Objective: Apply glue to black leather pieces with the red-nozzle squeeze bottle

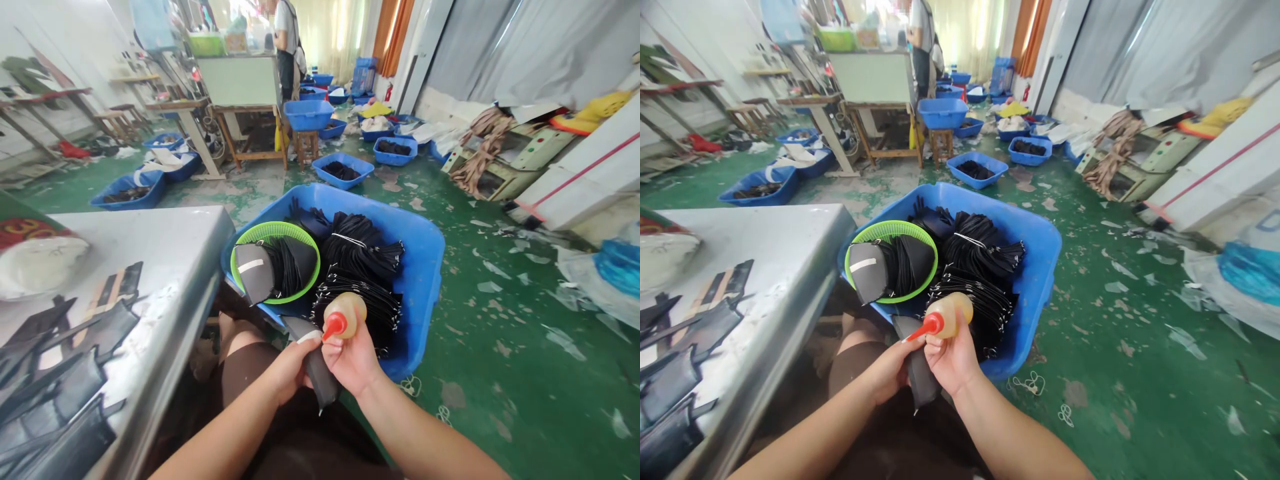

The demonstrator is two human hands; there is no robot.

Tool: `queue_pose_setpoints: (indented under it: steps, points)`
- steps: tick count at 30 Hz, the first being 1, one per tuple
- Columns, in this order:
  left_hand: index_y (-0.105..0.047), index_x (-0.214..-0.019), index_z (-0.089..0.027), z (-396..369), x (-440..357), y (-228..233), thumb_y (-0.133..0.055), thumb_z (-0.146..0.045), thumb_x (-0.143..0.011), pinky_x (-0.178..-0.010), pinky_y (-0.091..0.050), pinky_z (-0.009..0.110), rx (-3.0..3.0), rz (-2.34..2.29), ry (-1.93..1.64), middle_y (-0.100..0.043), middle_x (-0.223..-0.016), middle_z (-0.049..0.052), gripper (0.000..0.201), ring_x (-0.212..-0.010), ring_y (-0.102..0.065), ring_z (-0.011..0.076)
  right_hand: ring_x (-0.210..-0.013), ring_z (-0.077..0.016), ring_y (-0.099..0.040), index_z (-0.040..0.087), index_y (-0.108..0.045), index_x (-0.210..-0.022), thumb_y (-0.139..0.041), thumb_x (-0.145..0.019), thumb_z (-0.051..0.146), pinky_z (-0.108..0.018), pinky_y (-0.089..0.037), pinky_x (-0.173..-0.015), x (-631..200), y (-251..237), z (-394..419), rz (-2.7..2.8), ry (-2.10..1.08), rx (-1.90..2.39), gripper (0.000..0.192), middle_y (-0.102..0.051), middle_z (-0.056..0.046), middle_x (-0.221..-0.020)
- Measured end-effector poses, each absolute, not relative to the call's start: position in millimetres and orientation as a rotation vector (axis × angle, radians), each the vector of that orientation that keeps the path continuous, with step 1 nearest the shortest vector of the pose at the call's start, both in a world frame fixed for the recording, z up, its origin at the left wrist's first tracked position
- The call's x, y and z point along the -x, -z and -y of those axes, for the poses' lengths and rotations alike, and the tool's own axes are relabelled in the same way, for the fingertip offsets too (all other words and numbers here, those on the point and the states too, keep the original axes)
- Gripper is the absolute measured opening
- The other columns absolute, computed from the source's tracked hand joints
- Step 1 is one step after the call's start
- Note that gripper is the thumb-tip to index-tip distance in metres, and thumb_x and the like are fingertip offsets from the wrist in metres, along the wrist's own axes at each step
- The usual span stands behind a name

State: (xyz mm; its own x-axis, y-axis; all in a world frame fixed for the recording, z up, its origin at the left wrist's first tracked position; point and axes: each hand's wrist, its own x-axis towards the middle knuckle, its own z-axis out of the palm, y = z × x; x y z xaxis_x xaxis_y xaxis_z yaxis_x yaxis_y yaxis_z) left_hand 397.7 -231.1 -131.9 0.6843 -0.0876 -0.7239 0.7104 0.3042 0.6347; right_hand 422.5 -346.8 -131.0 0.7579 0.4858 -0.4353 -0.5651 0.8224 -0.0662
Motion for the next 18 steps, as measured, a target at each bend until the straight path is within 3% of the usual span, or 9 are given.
queue_pose_setpoints:
  steps: [3, 7, 10, 14, 18]
  points:
    - [-0.062, -0.080, -0.012, 224, -388, 124, -0.063, -0.032, -0.073, -0.031, -0.041, 0.021, -1.115, -0.629, 0.563, -0.059, -0.050, 0.001, 0.021, -0.037, -0.053, 0.0129, -0.036, -0.0014, -0.042, 0.012, -0.061, -0.068, -0.083, -0.059, 0.041, -0.009, -0.036, -0.032, -423, 115, 353, -0.375, -0.584, 0.238, 0.038, -0.058, 0.003, -0.055]
    - [-0.060, -0.103, -0.013, 212, -366, 91, -0.065, -0.031, -0.074, -0.038, -0.052, 0.027, -1.011, -0.546, 0.329, -0.071, -0.074, 0.008, 0.035, -0.053, -0.064, 0.0194, -0.043, -0.0056, -0.051, 0.021, -0.066, -0.077, -0.088, -0.048, 0.043, -0.011, -0.041, -0.034, -426, 92, 377, -0.273, -0.138, 0.504, 0.043, -0.063, 0.005, -0.063]
    - [-0.057, -0.112, -0.017, 205, -353, 71, -0.069, -0.024, -0.071, -0.048, -0.057, 0.029, -0.931, -0.536, 0.185, -0.073, -0.087, 0.009, 0.043, -0.067, -0.068, 0.0221, -0.052, -0.0125, -0.059, 0.027, -0.067, -0.084, -0.087, -0.049, 0.043, -0.019, -0.048, -0.040, -426, 82, 396, -0.088, 0.139, 0.792, 0.043, -0.065, 0.004, -0.066]
    - [-0.052, -0.121, -0.024, 199, -346, 65, -0.068, -0.019, -0.070, -0.054, -0.058, 0.034, -0.877, -0.500, 0.101, -0.073, -0.088, 0.005, 0.053, -0.068, -0.068, 0.0222, -0.053, -0.0165, -0.061, 0.027, -0.067, -0.085, -0.082, -0.056, 0.046, -0.028, -0.056, -0.052, -420, 81, 404, 0.077, 0.346, 1.080, 0.038, -0.064, 0.003, -0.062]
    - [-0.054, -0.119, -0.024, 195, -343, 68, -0.062, -0.017, -0.072, -0.056, -0.059, 0.036, -0.845, -0.463, 0.096, -0.072, -0.085, 0.004, 0.049, -0.070, -0.067, 0.0227, -0.058, -0.0186, -0.063, 0.024, -0.067, -0.093, -0.079, -0.060, 0.047, -0.032, -0.057, -0.058, -418, 88, 401, 0.065, 0.468, 1.175, 0.041, -0.066, 0.001, -0.065]
